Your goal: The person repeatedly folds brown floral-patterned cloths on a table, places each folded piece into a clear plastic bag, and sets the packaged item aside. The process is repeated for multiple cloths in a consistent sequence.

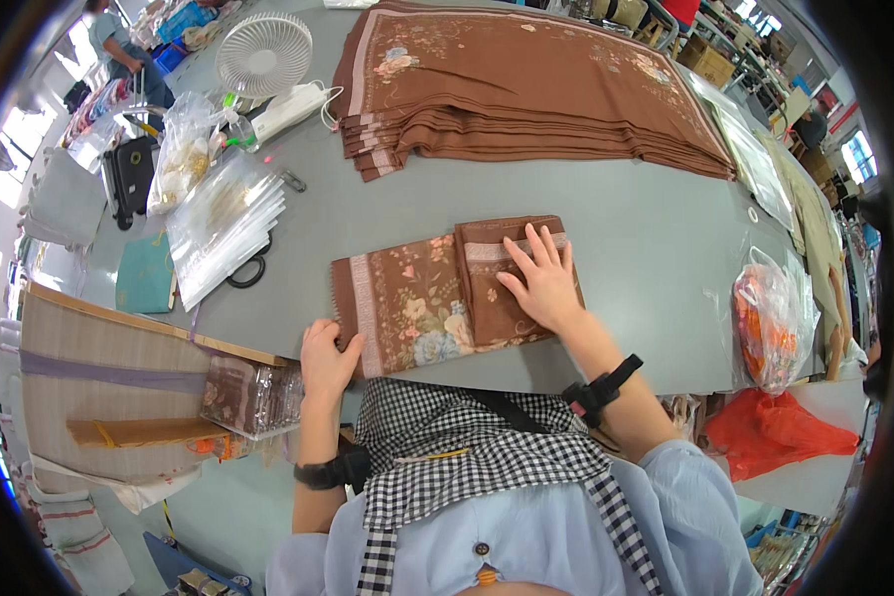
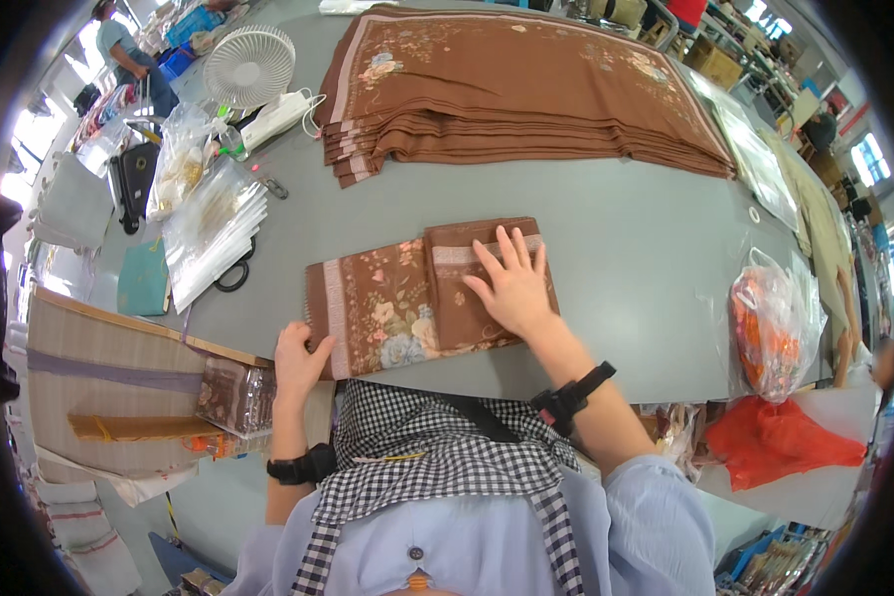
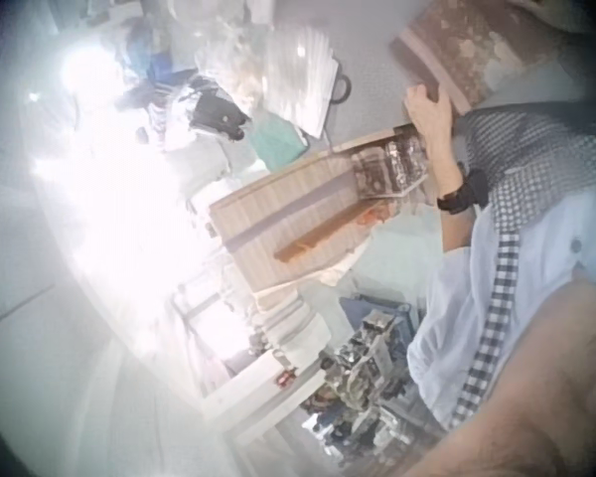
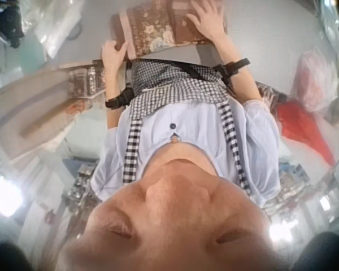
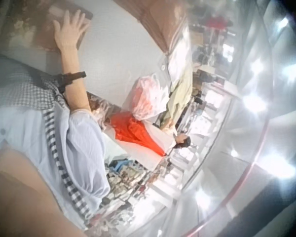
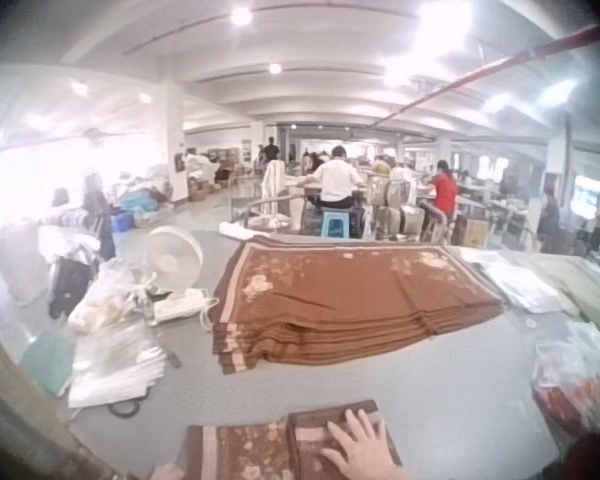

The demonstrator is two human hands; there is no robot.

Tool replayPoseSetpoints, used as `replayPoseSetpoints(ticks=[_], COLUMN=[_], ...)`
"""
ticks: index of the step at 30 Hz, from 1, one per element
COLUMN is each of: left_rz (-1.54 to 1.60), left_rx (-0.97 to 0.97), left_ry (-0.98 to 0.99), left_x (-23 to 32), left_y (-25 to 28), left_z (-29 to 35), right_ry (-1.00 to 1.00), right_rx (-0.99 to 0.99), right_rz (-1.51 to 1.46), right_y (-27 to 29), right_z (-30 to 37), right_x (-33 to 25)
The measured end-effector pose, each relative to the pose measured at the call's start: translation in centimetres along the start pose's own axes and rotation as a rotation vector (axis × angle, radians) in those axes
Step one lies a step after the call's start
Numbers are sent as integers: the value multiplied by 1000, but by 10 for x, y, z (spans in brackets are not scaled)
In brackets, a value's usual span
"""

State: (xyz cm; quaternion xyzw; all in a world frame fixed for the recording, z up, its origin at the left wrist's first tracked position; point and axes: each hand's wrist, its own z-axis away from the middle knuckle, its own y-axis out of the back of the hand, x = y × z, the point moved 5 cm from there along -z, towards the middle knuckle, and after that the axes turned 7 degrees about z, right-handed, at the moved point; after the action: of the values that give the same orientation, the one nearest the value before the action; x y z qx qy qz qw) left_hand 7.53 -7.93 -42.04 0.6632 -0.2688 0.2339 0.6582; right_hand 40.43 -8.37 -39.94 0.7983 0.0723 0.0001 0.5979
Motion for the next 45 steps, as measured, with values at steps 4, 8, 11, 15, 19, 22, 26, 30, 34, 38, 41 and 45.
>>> replayPoseSetpoints(ticks=[4, 8, 11, 15, 19, 22, 26, 30, 34, 38, 41, 45], left_rz=[1058, 1179, 1566, 773, 895, 475, -125, -193, 121, 217, 74, 197], left_rx=[-133, -148, -362, -291, -700, -557, -308, -292, -228, -236, -149, -249], left_ry=[413, -237, 63, -459, -65, -492, -800, -678, -630, -623, -728, -727], left_x=[-2, 60, 104, 187, 199, 189, 167, 156, 144, 113, 99, 94], left_y=[1, 12, -28, -97, -152, -125, -107, -127, -109, -76, -72, -77], left_z=[13, 1, -12, -17, -16, -28, -31, -5, 10, -1, -3, -19], right_ry=[288, 411, 113, -807, -747, -561, -585, -719, 44, 297, 85, 251], right_rx=[-150, -168, -157, -258, -34, -12, -76, -209, 358, 80, 62, -172], right_rz=[-218, -409, -958, -1569, -1330, -1084, -1278, -675, -332, -180, -161, -176], right_y=[-8, -6, 6, -1, -8, -21, -26, 5, 52, 13, -5, -16], right_z=[17, 31, 32, 58, 69, 67, 60, 48, 14, -6, -4, 4], right_x=[-84, -102, -57, 15, 48, 57, 68, 82, 32, -17, -26, -44])
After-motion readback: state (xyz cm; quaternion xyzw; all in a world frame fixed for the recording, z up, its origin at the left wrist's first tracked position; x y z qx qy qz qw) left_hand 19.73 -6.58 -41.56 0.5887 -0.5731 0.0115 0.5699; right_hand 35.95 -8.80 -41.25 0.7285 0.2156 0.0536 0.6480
